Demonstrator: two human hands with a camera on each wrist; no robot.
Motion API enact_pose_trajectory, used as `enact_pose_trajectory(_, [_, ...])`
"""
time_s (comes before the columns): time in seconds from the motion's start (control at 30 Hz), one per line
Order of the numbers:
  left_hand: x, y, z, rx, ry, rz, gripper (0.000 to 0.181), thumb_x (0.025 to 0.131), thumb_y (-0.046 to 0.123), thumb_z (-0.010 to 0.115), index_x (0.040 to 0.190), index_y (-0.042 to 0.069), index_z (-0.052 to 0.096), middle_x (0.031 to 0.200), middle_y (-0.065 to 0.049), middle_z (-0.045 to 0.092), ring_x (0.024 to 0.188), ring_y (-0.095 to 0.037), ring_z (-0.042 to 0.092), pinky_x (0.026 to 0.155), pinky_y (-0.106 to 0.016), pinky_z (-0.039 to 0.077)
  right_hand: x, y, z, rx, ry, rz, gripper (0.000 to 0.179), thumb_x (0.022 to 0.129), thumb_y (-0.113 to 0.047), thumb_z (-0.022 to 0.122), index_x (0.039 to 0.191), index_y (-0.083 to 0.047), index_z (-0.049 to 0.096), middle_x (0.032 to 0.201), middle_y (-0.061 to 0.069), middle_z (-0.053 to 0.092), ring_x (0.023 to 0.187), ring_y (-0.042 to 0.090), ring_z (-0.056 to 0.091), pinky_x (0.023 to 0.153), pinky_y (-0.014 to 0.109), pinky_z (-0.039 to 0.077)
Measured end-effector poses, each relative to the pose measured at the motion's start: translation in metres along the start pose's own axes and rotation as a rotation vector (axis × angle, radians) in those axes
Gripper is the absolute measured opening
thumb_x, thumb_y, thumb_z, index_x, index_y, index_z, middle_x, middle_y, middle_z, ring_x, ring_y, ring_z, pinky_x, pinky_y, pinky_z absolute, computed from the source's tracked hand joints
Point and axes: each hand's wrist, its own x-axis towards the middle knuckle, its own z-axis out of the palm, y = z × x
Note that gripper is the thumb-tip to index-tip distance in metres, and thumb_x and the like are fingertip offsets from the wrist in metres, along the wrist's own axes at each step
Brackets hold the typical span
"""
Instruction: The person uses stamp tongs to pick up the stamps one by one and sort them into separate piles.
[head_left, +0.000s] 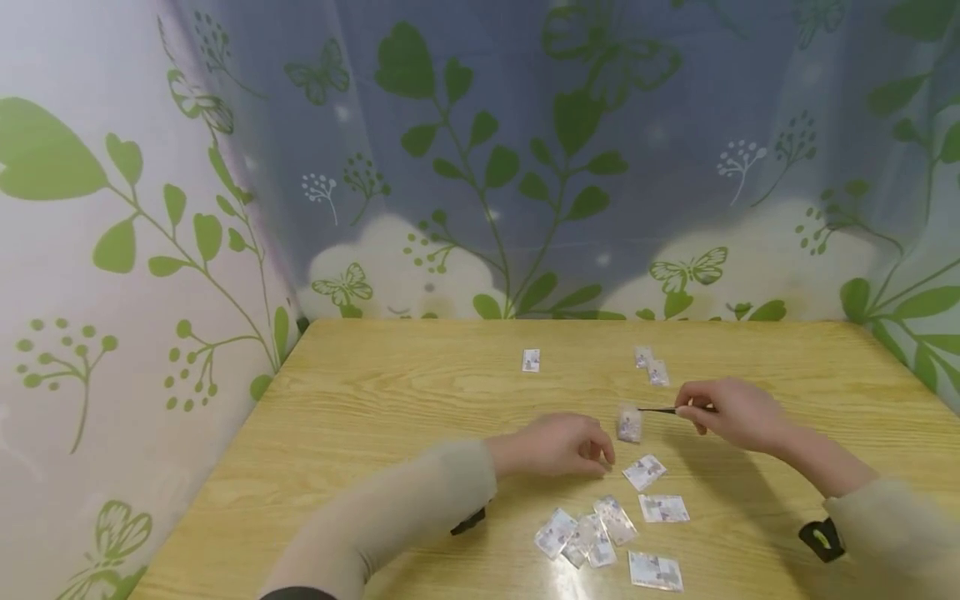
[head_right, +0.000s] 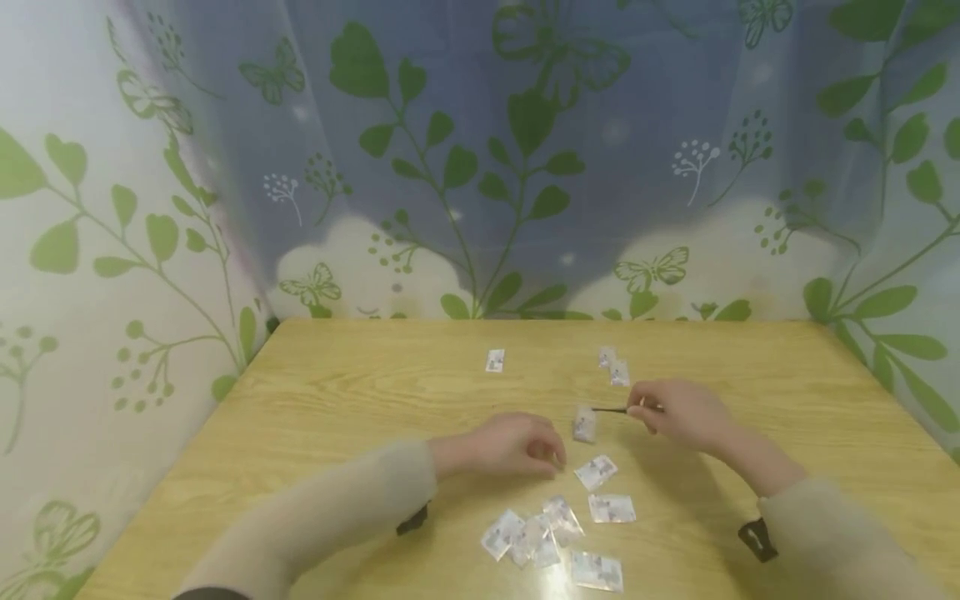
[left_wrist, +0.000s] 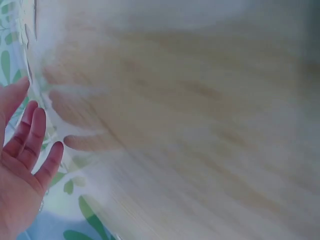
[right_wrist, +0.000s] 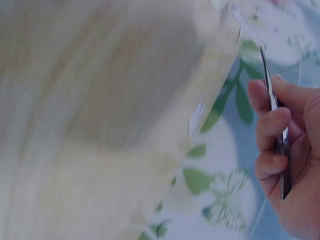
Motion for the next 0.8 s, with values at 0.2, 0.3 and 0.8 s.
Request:
enact_pose_trajectory(0.2, [0.019,0.003,0.007,0.036,-0.044,0.058,0.015,0.093,0.023,0.067,0.107,0.02,0.072,0.09,0.014,0.06,0.079,0.005,0.051,0.072,-0.01,0.039,0.001,0.027,-0.017,-0.006,-0.02,0.055,0.01,0.098,-0.016,0.058,0.096,-0.009,0.064,0.066,-0.009,0.057,0.05,0.006,0.044,0.049,0.027,0.039])
enact_pose_trajectory(0.3, [0.025,0.004,0.01,0.057,-0.052,0.065,0.014,0.094,0.023,0.066,0.106,0.022,0.072,0.093,0.015,0.061,0.08,0.006,0.052,0.072,-0.01,0.039,0.005,0.038,-0.022,-0.014,-0.017,0.068,0.01,0.098,-0.014,0.058,0.096,-0.007,0.064,0.068,-0.008,0.058,0.049,0.008,0.046,0.048,0.028,0.04])
enact_pose_trajectory(0.8, [0.025,0.007,0.011,0.077,-0.058,0.024,0.014,0.093,0.026,0.067,0.106,0.025,0.072,0.09,0.015,0.059,0.08,0.006,0.052,0.072,-0.01,0.038,0.046,0.064,-0.013,-0.143,-0.001,0.068,0.01,0.095,-0.012,0.061,0.095,-0.005,0.067,0.07,-0.006,0.061,0.057,0.008,0.051,0.052,0.032,0.042])
